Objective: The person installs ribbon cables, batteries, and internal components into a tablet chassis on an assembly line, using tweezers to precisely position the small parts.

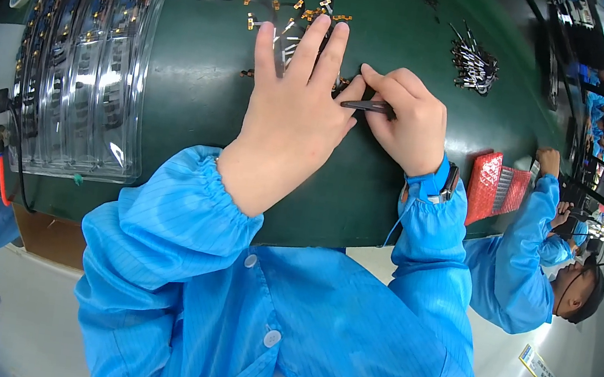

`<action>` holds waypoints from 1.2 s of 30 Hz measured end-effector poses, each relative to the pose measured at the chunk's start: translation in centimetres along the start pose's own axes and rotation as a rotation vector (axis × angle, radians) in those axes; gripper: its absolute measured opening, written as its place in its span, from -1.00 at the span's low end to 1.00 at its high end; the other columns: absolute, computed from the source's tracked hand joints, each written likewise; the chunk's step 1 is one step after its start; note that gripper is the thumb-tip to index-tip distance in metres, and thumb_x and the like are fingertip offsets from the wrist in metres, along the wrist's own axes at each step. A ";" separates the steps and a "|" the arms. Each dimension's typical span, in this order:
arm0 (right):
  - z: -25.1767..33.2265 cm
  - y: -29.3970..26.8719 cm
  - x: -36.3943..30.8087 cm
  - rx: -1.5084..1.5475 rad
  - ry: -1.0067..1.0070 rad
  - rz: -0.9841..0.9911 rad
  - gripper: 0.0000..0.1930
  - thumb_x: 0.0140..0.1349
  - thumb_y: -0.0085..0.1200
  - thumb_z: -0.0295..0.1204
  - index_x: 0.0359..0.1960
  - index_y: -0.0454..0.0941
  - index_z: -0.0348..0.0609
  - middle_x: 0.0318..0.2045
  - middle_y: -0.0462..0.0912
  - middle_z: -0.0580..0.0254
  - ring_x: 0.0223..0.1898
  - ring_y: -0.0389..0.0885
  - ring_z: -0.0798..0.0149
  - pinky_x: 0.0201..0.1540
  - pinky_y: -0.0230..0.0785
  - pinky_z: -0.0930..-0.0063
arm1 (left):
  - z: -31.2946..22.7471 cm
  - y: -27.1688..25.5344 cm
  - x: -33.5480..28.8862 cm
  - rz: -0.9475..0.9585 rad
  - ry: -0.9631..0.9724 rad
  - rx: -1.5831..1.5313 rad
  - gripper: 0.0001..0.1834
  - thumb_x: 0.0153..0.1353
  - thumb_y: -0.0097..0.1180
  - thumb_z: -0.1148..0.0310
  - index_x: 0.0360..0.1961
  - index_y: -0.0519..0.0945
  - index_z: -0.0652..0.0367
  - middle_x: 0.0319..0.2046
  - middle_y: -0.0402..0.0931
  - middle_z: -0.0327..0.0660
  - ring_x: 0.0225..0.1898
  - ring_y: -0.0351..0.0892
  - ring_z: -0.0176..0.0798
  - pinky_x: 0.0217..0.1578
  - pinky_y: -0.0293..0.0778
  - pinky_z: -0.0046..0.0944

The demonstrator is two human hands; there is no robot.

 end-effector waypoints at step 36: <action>-12.8 -11.5 -1.6 0.077 0.338 -0.439 -0.86 0.14 0.09 -0.49 -0.27 0.55 -0.25 -0.37 0.58 0.18 -0.33 0.54 0.34 -0.27 0.37 0.51 | 0.6 -1.0 0.3 0.112 0.363 0.005 -0.60 0.02 0.18 0.20 -0.07 0.49 -0.02 0.08 0.38 -0.41 0.20 0.26 -0.32 0.21 -0.13 0.33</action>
Point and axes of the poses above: each hand's wrist, its own x-axis towards the middle knuckle, its own y-axis out of the palm, z = x × y, the point moved 3 cm from there along x, towards the middle knuckle
